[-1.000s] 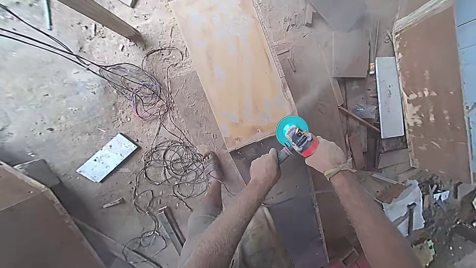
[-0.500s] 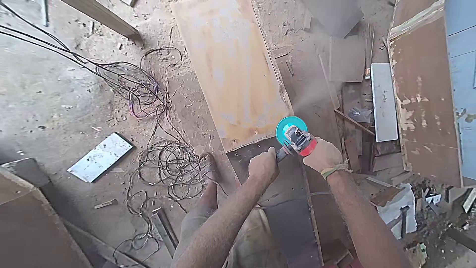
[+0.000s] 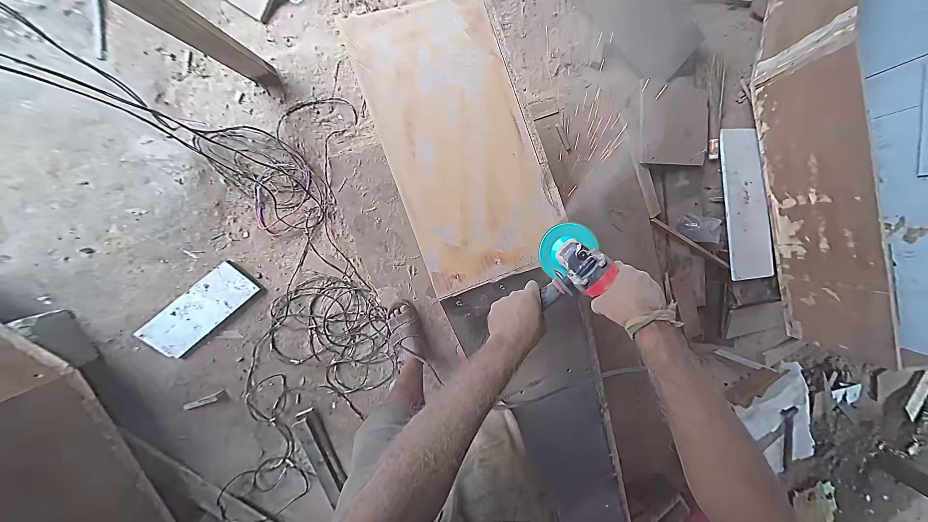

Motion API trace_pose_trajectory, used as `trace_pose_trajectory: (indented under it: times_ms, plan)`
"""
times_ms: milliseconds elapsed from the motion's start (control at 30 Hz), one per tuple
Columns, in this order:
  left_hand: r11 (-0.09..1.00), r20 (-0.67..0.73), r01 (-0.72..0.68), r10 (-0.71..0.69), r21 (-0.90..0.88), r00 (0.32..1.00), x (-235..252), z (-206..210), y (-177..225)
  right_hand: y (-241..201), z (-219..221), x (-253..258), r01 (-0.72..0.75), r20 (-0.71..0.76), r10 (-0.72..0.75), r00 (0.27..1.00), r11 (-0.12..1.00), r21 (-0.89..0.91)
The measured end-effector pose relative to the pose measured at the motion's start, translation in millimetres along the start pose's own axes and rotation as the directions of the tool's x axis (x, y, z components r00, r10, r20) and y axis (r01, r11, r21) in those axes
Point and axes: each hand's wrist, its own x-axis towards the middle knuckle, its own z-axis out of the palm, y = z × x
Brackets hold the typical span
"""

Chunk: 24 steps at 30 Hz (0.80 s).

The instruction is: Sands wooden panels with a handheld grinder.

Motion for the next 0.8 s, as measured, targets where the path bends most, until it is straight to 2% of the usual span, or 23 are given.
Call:
trace_pose_trajectory:
  times_ms: [200, 500, 800]
  plan:
    - [0.991, -0.018, 0.128, -0.128, 0.039, 0.992, -23, 10, -42, -31, 22, -17, 0.120, 0.063, -0.119, 0.991, 0.993, -0.016]
    - [0.999, -0.010, -0.034, 0.035, 0.037, 0.999, 8, 2, 16, 20, 7, 8, -0.037, -0.036, 0.039, 0.999, 0.998, 0.050]
    - [0.989, -0.042, 0.138, -0.136, 0.048, 0.990, -17, 5, -34, -27, 16, -9, 0.138, 0.045, -0.139, 0.989, 0.990, 0.005]
